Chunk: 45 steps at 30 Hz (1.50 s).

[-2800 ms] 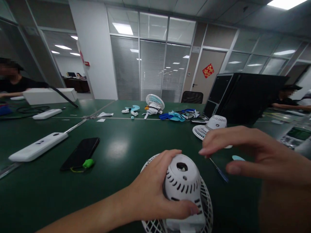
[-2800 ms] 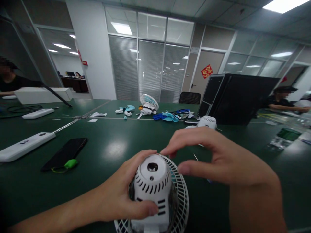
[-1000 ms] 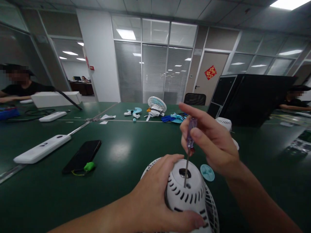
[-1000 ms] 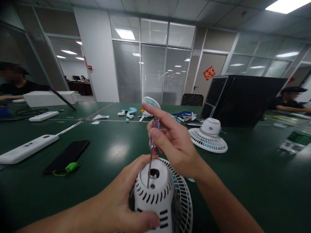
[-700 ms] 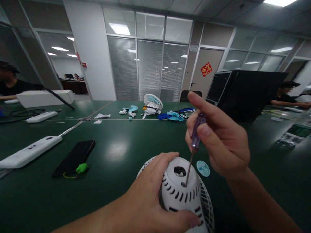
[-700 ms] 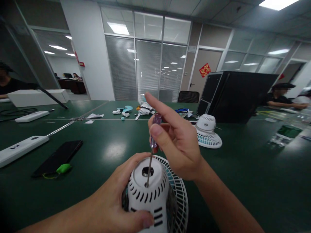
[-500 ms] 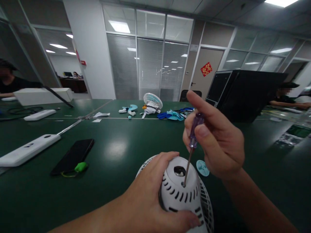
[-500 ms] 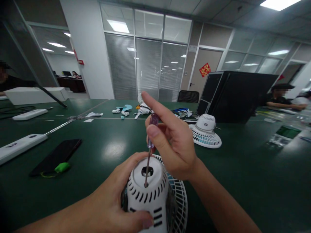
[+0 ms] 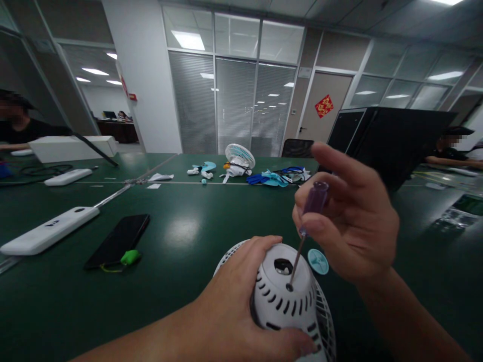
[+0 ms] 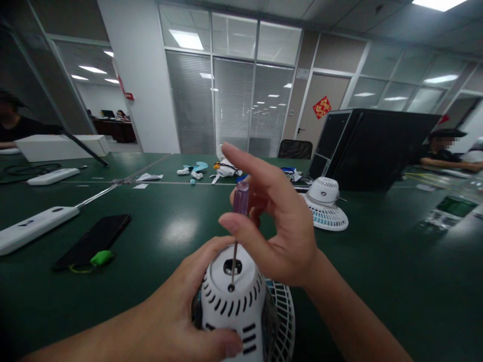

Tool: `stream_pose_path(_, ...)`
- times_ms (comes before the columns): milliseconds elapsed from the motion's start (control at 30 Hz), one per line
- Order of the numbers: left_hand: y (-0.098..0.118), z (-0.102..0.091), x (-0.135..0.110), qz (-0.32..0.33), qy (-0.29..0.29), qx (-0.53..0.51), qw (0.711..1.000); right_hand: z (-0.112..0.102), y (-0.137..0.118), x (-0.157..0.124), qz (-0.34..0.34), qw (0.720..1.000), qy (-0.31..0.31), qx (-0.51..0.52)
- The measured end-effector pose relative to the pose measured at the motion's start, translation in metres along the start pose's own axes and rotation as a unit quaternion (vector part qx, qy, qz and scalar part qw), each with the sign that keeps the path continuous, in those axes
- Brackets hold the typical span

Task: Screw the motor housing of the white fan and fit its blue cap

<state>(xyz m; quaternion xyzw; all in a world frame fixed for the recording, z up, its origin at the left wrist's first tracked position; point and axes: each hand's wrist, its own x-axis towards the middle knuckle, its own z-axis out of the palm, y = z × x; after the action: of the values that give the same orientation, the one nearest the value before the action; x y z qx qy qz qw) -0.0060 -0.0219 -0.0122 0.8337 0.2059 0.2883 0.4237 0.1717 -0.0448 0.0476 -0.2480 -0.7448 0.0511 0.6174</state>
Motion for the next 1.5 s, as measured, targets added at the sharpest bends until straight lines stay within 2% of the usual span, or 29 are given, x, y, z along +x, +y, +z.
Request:
stream_pose_path(133, 0.002, 0.000, 0.001, 0.023, 0.007, 0.000, 1.000, 0.003, -0.007, -0.002, -0.040, 0.999, 0.014, -0.033)
stream_pose_path(267, 0.001, 0.000, 0.001, 0.044, 0.009, 0.003, 0.999, 0.004, -0.015, -0.003, 0.000, 1.000, -0.012, 0.016)
stream_pose_path(400, -0.001, 0.001, 0.002, 0.053, 0.013, -0.005, 0.998, 0.003, -0.015, -0.003, 0.007, 0.999, 0.001, 0.032)
stream_pose_path(600, 0.001, 0.001, 0.000, 0.024, 0.021, 0.008, 0.999, -0.004, -0.009, 0.003, -0.020, 0.999, 0.028, -0.012)
stream_pose_path(867, 0.001, 0.001, 0.001, 0.020, 0.010, 0.009, 1.000, -0.004, -0.010, 0.004, 0.001, 1.000, -0.008, -0.012)
stream_pose_path(1000, -0.005, 0.005, -0.004, 0.076, 0.034, 0.026, 0.996, -0.003, -0.010, 0.003, 0.016, 0.999, -0.023, 0.020)
stream_pose_path(1100, -0.009, 0.008, -0.007, 0.152, 0.049, 0.054, 0.986, -0.005, -0.008, 0.004, 0.010, 1.000, -0.008, 0.010)
stream_pose_path(1200, -0.011, 0.010, -0.007, 0.193, 0.053, 0.057, 0.978, -0.007, -0.007, 0.006, 0.007, 1.000, 0.013, 0.022)
stream_pose_path(1333, -0.016, 0.012, -0.006, 0.212, 0.075, 0.041, 0.974, -0.008, -0.011, 0.005, 0.024, 0.998, -0.015, 0.053)
stream_pose_path(1400, -0.017, 0.012, -0.006, 0.204, 0.076, 0.026, 0.976, -0.007, -0.014, 0.004, 0.038, 0.997, -0.038, 0.046)
stream_pose_path(1500, -0.014, 0.011, -0.008, 0.184, 0.075, -0.002, 0.980, -0.006, -0.017, 0.002, 0.027, 0.999, -0.034, 0.012)
